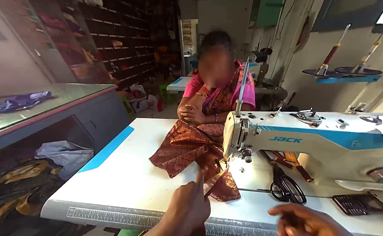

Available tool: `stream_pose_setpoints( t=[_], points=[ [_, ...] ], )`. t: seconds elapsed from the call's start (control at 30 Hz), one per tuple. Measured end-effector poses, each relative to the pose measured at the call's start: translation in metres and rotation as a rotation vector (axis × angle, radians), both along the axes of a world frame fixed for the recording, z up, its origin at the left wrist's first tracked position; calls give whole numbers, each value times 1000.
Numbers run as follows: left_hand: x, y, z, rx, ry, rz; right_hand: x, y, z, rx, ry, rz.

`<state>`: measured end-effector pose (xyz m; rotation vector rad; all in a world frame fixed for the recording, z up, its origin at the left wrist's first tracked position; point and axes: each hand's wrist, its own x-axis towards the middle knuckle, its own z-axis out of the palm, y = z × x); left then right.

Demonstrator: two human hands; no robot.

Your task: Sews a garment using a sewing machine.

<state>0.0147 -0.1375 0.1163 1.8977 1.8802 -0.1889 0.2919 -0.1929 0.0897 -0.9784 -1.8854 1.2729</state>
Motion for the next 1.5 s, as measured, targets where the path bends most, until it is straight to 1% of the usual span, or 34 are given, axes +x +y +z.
stream_pose_setpoints(
  t=[0.07, 0.1, 0.17, 0.23, 0.27, 0.3, 0.33, 0.37, 0.43, 0.47, 0.5, 0.53, 0.57, 0.63, 0.7, 0.77, 0.9, 0.97, 1.0, 1.1, 1.17, 1.23, 1.3, 1.37, 1.43, 1.5],
  points=[
    [0, -27, 10, -3, -8, -24, -16, 11, -28, -246, 37, -201],
    [3, -40, 11, 24, -41, -63, -23, 17, -40, -334, 84, -275],
    [11, -61, 9, 67, -168, -207, -41, 30, -52, -451, 194, -377],
    [22, -70, -2, 3, -340, -459, -59, 43, -60, -479, 242, -455],
    [27, -70, -10, -46, -403, -581, -66, 49, -64, -458, 213, -490],
    [33, -69, -15, -115, -419, -663, -73, 53, -68, -432, 150, -522],
    [37, -65, -14, -162, -402, -696, -78, 57, -71, -404, 77, -536],
    [39, -58, -11, -150, -388, -668, -82, 60, -72, -374, -5, -538],
    [36, -32, -8, 22, -424, -481, -89, 61, -74, -306, -108, -530],
    [32, -13, -10, 127, -450, -361, -92, 60, -77, -273, -96, -524],
    [28, 11, -17, 218, -466, -256, -96, 61, -77, -302, -57, -509],
    [23, 34, -23, 277, -474, -176, -100, 62, -78, -341, 31, -500],
    [18, 56, -29, 291, -474, -114, -105, 62, -80, -384, 158, -506],
    [18, 104, -47, 226, -419, -19, -115, 61, -81, -494, 412, -558],
    [23, 132, -65, 201, -378, 4, -122, 59, -77, -607, 537, -600],
    [30, 140, -74, 219, -368, 18, -123, 58, -78, -632, 535, -578],
    [44, 114, -59, 226, -406, 79, -115, 61, -87, -517, 260, -474],
    [44, 113, -60, 236, -401, 67, -111, 61, -81, -545, 217, -421],
    [43, 115, -62, 244, -404, 47, -111, 61, -77, -588, 250, -401],
    [38, 126, -67, 243, -402, -57, -116, 65, -67, -779, 460, -363],
    [32, 139, -72, 240, -386, -169, -121, 66, -68, -815, 516, -351],
    [28, 152, -81, 250, -342, -256, -121, 66, -70, -811, 523, -341],
    [30, 139, -78, 322, -338, -227, -119, 64, -70, -820, 534, -367],
    [30, 125, -80, 448, -320, -214, -116, 62, -71, -804, 520, -383],
    [28, 119, -88, 588, -333, -272, -114, 61, -72, -792, 491, -393],
    [24, 115, -94, 617, -384, -357, -114, 59, -70, -791, 470, -410]
  ],
)
